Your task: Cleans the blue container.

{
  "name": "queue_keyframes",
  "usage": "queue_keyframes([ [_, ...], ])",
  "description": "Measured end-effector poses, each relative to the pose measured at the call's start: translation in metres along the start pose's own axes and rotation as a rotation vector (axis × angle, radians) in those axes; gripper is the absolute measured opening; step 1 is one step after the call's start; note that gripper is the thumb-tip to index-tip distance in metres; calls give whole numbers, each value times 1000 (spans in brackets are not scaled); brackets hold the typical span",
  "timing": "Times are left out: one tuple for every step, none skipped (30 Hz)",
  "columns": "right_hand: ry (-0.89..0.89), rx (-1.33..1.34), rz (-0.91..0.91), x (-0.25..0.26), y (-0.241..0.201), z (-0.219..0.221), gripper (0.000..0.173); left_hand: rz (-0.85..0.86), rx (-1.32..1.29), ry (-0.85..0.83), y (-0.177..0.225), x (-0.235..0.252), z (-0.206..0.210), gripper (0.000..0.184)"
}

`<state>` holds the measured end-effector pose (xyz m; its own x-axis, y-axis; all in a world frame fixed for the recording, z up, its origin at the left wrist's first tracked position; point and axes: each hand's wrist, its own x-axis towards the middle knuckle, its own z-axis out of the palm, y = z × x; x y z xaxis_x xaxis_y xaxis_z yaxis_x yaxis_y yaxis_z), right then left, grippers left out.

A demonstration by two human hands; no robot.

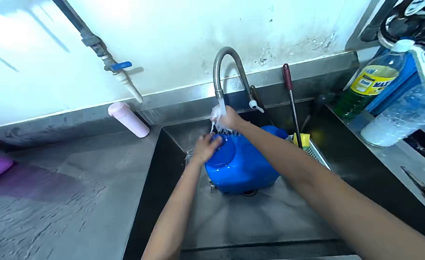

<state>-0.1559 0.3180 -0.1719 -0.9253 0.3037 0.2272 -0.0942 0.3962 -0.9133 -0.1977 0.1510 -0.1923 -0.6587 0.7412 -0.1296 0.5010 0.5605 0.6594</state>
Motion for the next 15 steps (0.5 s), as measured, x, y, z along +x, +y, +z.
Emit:
queue_keyframes([
  [81,49,43,-2,-1,3,26,-21,224,-98,6,-4,11,80],
  [96,60,83,-10,-7,10,27,-41,410,-160,18,-6,20,99],
  [43,27,146,-21,-17,17,34,-41,502,-177,28,-4,28,104],
  [-38,-14,224,-32,-25,23,38,-11,519,-166,34,-1,33,99],
  [-82,-72,278,-41,-33,24,38,34,525,-167,38,2,36,89],
  [-50,-164,299,-47,-35,14,39,64,535,-188,44,7,37,80],
  [56,-257,306,-47,-27,-2,40,84,528,-220,49,15,38,81],
  [208,-332,301,-43,-7,-23,40,91,536,-240,52,22,41,87],
  [357,-344,332,-37,16,-44,43,100,540,-241,55,26,44,90],
  [461,-250,404,-33,35,-59,44,110,524,-235,57,29,44,89],
  [503,-123,475,-30,53,-63,46,121,519,-240,56,30,41,87],
  [483,-22,489,-31,67,-61,46,121,530,-266,56,32,38,88],
  [434,7,467,-33,71,-63,45,113,552,-289,56,34,33,90],
  [373,-25,416,-38,61,-72,43,101,563,-304,55,36,28,92],
  [350,-117,348,-48,41,-87,41,81,573,-308,51,36,24,93],
])
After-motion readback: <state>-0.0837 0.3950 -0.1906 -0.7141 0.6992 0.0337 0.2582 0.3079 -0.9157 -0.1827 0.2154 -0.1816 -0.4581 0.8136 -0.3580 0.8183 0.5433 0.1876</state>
